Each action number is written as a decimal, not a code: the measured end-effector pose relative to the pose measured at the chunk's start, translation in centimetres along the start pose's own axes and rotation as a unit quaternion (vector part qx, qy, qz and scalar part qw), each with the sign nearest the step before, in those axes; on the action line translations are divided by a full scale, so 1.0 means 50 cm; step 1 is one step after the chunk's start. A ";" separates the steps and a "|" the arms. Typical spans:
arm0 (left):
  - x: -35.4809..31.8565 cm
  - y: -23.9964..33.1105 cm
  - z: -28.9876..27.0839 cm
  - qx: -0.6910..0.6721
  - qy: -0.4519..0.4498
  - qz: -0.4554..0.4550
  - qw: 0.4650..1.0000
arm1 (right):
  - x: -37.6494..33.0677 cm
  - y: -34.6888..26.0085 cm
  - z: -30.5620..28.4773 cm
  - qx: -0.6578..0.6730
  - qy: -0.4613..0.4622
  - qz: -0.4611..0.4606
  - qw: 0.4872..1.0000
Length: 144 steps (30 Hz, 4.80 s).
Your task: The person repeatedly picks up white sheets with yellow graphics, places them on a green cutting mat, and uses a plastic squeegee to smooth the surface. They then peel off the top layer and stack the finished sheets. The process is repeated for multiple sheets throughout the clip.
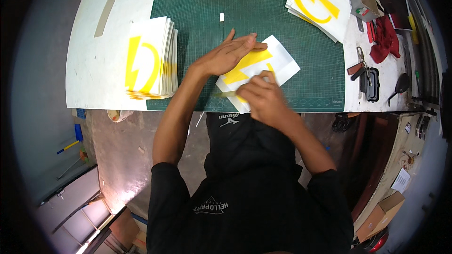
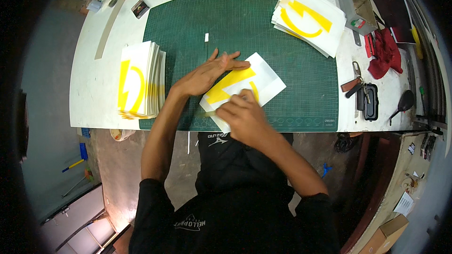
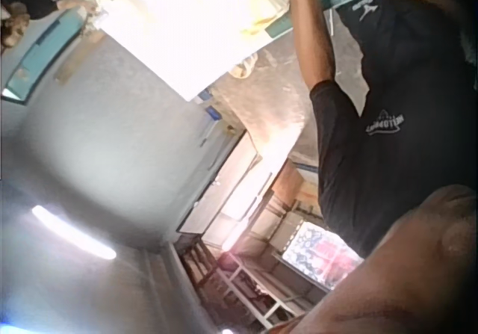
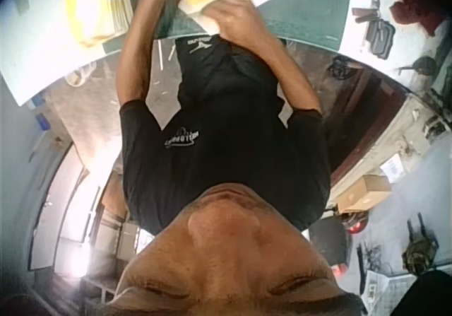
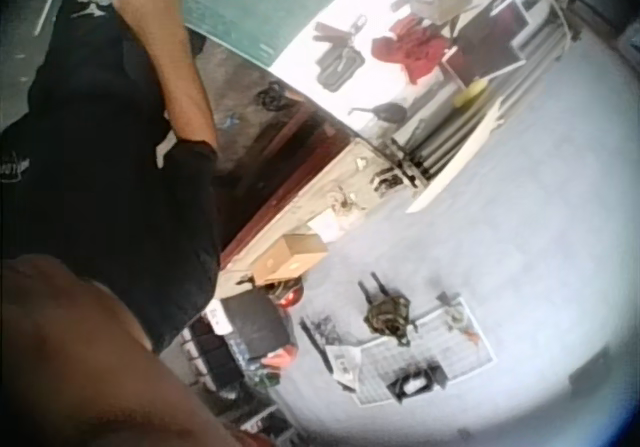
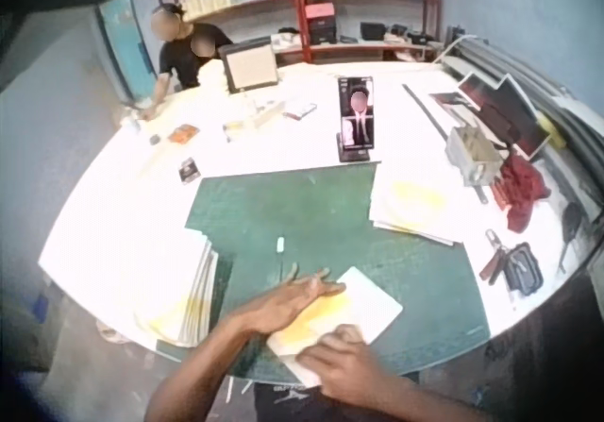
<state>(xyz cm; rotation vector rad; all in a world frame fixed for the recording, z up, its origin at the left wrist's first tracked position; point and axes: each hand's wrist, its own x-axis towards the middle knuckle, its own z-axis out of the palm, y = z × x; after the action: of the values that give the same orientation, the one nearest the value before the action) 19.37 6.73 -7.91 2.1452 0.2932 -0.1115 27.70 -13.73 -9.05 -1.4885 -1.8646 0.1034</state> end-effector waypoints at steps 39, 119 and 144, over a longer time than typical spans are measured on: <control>-0.141 0.032 0.096 0.246 0.166 0.043 0.954 | -0.204 0.078 -0.182 -0.147 0.104 0.280 0.943; -0.236 0.009 0.134 -0.426 0.406 -0.014 0.808 | -0.089 0.067 -0.140 0.422 0.117 0.372 0.819; -0.225 -0.024 0.135 -0.376 0.285 -0.018 0.881 | -0.121 0.061 -0.173 0.416 0.192 0.356 0.815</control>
<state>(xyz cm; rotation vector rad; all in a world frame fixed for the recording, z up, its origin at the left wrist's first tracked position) 8.43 -0.10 -10.49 1.3462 0.6040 0.5464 35.54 -21.18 -7.19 -1.3226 -0.6718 0.8003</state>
